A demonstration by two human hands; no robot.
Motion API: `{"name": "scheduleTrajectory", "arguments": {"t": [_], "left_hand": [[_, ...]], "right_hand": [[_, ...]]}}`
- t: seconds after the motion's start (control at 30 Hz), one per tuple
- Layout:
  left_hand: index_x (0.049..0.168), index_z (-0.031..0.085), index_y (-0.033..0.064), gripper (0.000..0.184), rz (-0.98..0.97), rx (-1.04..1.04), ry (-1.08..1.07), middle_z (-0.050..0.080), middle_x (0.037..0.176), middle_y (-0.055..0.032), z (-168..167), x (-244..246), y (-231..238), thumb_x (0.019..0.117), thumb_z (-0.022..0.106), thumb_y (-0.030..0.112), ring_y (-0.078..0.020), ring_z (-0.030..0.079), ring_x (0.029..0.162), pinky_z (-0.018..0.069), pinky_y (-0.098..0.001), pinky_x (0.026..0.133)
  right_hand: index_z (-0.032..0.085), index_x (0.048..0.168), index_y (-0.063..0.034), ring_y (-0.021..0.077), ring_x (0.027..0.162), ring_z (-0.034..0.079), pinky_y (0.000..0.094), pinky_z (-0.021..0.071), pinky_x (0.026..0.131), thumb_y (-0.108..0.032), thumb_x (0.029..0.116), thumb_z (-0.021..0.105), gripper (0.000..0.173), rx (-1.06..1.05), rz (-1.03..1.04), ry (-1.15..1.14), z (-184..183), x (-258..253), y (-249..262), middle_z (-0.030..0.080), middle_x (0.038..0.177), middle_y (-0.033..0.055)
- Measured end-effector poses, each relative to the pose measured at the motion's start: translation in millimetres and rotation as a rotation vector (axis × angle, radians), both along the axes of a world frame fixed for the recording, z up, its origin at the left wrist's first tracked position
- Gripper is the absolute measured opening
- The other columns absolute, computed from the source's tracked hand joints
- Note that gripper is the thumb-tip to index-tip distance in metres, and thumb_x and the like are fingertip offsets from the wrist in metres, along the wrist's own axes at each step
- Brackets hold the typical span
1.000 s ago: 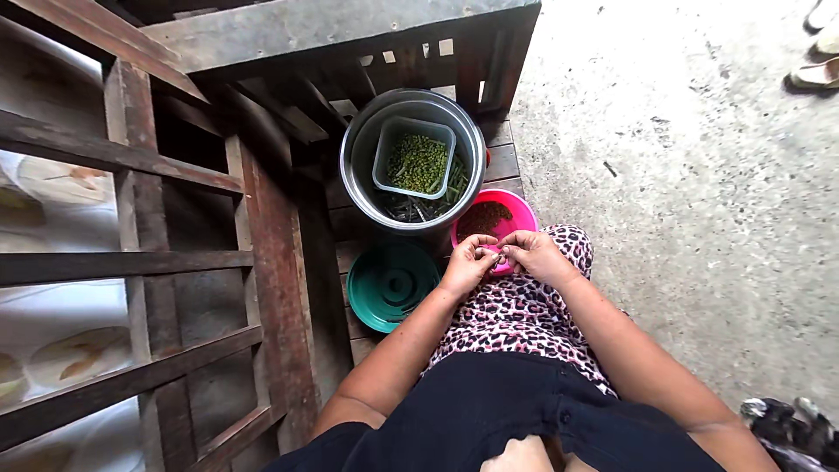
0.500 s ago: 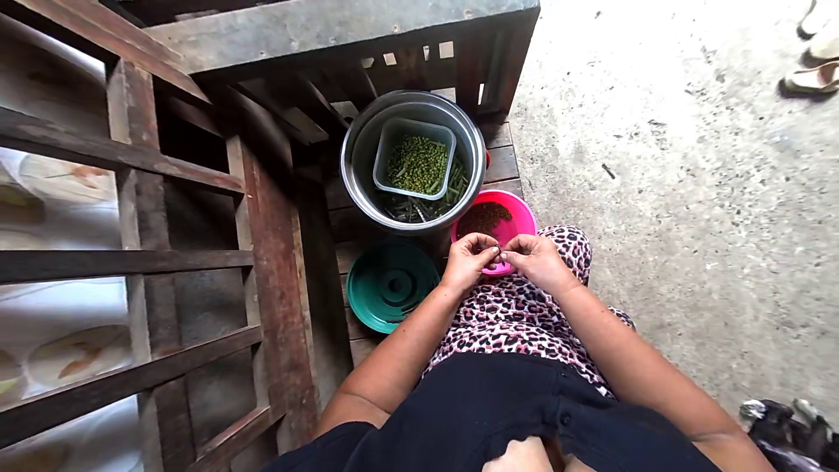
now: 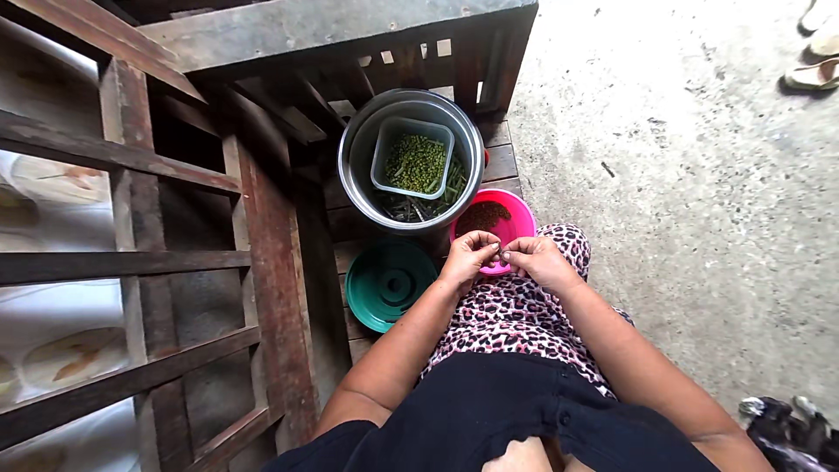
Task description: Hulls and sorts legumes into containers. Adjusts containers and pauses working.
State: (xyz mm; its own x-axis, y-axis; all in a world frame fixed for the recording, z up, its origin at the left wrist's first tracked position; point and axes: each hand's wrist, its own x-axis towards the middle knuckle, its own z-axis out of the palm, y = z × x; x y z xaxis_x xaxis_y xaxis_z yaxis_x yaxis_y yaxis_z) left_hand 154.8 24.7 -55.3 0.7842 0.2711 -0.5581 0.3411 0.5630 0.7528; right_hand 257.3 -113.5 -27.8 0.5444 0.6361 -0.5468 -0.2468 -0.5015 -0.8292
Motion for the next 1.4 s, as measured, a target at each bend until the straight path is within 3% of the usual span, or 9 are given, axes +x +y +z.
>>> {"name": "scheduleTrajectory", "arguments": {"t": [0.23,0.4,0.67,0.9,0.97,1.1,1.27,1.4], "left_hand": [[0.110,0.062,0.0058,0.009,-0.064,-0.055,-0.039,0.065,0.087,-0.0032,-2.5,1.8,-0.3,0.1004,0.062,0.007,-0.0086,0.062,0.067,0.0545,-0.0231,0.063],[0.097,0.061,0.0043,0.016,-0.145,0.034,-0.065,0.064,0.083,-0.0040,-6.5,5.0,0.2,0.0893,0.072,-0.004,-0.0093,0.061,0.065,0.0544,-0.0240,0.061],[0.103,0.063,0.0010,0.021,-0.163,0.043,-0.120,0.066,0.084,-0.0048,-6.8,5.5,1.7,0.0872,0.070,-0.010,-0.0114,0.066,0.069,0.0595,-0.0275,0.067],[0.103,0.067,-0.0026,0.009,-0.131,0.145,-0.144,0.070,0.082,-0.0059,-8.4,3.7,-3.3,0.0936,0.067,-0.005,-0.0098,0.067,0.066,0.0599,-0.0251,0.066],[0.107,0.067,-0.0042,0.010,-0.143,0.158,-0.117,0.071,0.085,-0.0075,-5.9,4.5,-2.3,0.0982,0.063,-0.002,-0.0097,0.068,0.066,0.0601,-0.0249,0.066],[0.133,0.057,-0.0003,0.036,-0.214,0.158,-0.123,0.066,0.116,-0.0122,-0.4,5.1,3.7,0.0977,0.060,-0.003,-0.0122,0.066,0.069,0.0585,-0.0262,0.061],[0.111,0.066,0.0003,0.026,-0.265,0.186,-0.169,0.065,0.090,-0.0069,5.1,4.8,8.1,0.0878,0.069,-0.011,-0.0117,0.064,0.069,0.0576,-0.0253,0.063],[0.110,0.067,0.0000,0.026,-0.279,0.150,-0.179,0.068,0.086,-0.0053,3.9,4.5,11.6,0.0871,0.068,-0.013,-0.0108,0.066,0.071,0.0590,-0.0257,0.066]], "right_hand": [[0.066,0.089,-0.0017,0.0031,0.052,0.050,0.0176,0.0434,0.051,-0.001,0.0986,0.063,0.011,0.019,-0.084,0.030,-5.1,1.6,-2.1,0.061,0.067,-0.0002],[0.064,0.089,-0.0024,0.0027,0.055,0.052,0.0175,0.0454,0.054,0.000,0.0992,0.061,0.010,0.029,-0.039,0.017,-0.7,2.9,-2.7,0.061,0.069,-0.0005],[0.061,0.091,-0.0018,0.0040,0.052,0.049,0.0173,0.0439,0.051,0.001,0.1024,0.054,0.014,0.016,-0.110,0.138,-1.7,6.7,-5.4,0.059,0.069,0.0003],[0.061,0.088,-0.0016,0.0041,0.051,0.049,0.0177,0.0429,0.051,0.001,0.1008,0.057,0.013,-0.001,-0.122,0.078,-5.2,5.5,-6.7,0.058,0.066,0.0007],[0.061,0.088,-0.0016,0.0046,0.052,0.049,0.0187,0.0430,0.052,0.000,0.1002,0.058,0.013,-0.024,-0.099,0.023,-6.8,5.2,-6.8,0.058,0.066,0.0008],[0.062,0.087,-0.0025,0.0042,0.053,0.048,0.0195,0.0413,0.051,-0.001,0.0991,0.059,0.013,-0.042,-0.054,-0.041,-7.0,4.0,-7.1,0.058,0.066,0.0004],[0.062,0.086,-0.0039,0.0033,0.053,0.048,0.0190,0.0412,0.053,0.000,0.0980,0.060,0.013,-0.023,-0.006,-0.048,-4.8,2.7,-8.3,0.056,0.065,-0.0013],[0.061,0.087,-0.0035,0.0028,0.053,0.049,0.0177,0.0418,0.052,-0.001,0.0999,0.058,0.014,-0.021,0.000,0.000,-3.3,3.4,-10.4,0.057,0.066,-0.0008]]}}
